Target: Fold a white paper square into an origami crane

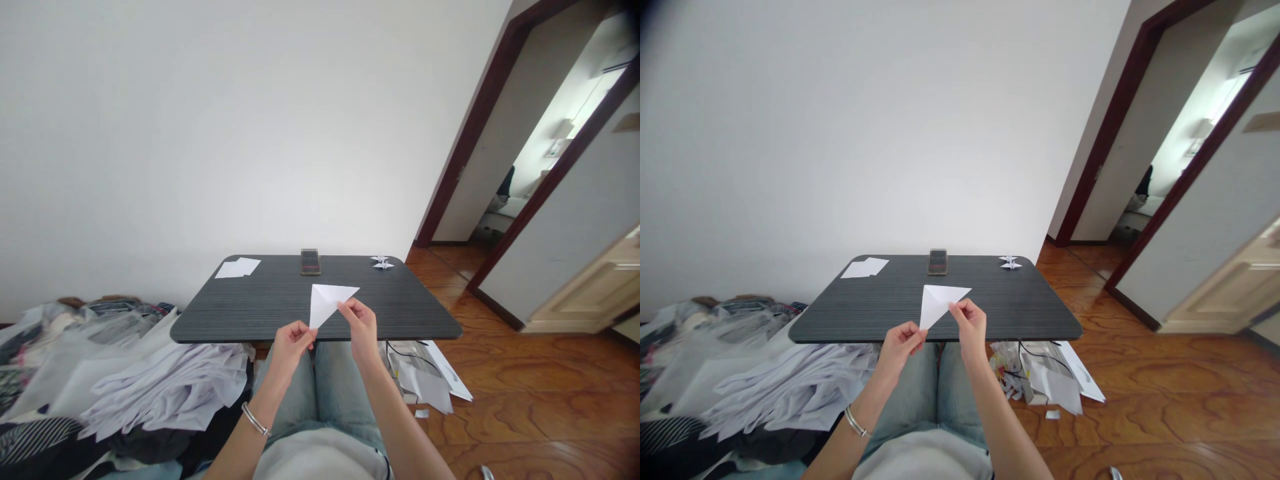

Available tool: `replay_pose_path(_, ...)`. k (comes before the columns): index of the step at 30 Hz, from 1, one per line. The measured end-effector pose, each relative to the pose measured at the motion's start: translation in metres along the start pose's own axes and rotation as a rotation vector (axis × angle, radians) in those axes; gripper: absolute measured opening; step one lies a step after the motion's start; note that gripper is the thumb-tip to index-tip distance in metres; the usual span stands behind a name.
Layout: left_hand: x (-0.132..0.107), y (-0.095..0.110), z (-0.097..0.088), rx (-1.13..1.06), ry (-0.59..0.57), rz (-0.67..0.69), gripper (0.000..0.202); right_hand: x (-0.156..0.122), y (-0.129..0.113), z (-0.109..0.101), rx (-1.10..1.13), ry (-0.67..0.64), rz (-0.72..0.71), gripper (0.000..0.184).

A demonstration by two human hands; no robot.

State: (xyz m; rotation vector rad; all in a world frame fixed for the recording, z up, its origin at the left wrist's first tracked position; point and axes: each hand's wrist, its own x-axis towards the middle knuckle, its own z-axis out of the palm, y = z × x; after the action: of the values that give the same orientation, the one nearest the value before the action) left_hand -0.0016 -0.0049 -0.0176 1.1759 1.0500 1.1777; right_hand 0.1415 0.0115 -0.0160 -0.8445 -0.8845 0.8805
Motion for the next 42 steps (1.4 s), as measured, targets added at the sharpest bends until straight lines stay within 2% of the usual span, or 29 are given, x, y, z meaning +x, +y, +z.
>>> replay_pose_path(7,-0.002,-0.001,-0.012,0.007,0.004,0.003,0.028,0.003,-0.008,-0.003,0.015,0.073,-0.023,0.026)
replay_pose_path(10,-0.001,0.005,-0.011,-0.035,0.047,0.045,0.032,-0.001,-0.009,0.0,-0.011,0.02,0.02,0.025)
replay_pose_path(14,0.002,0.012,0.0,0.007,-0.019,0.068,0.03,-0.009,-0.006,0.008,-0.014,-0.066,0.06,0.021)
replay_pose_path(17,0.006,0.011,0.006,0.025,0.032,0.052,0.03,-0.015,-0.006,0.013,-0.009,-0.108,0.081,0.021)
replay_pose_path(23,0.013,0.006,0.005,0.021,0.058,-0.009,0.03,-0.019,-0.006,0.017,-0.018,-0.143,0.103,0.018)
replay_pose_path(28,0.011,0.009,0.006,0.011,0.086,0.028,0.024,-0.018,0.002,0.014,-0.087,-0.201,0.063,0.018)
replay_pose_path(33,0.008,0.008,0.008,0.04,0.096,0.059,0.021,-0.013,0.002,0.01,-0.087,-0.149,-0.004,0.02)
replay_pose_path(40,0.003,0.005,0.006,0.071,0.057,0.047,0.023,0.009,-0.007,-0.005,-0.053,-0.011,-0.043,0.018)
replay_pose_path(42,0.002,0.006,0.005,0.073,0.052,0.052,0.023,0.012,-0.007,-0.008,-0.042,0.064,-0.048,0.02)
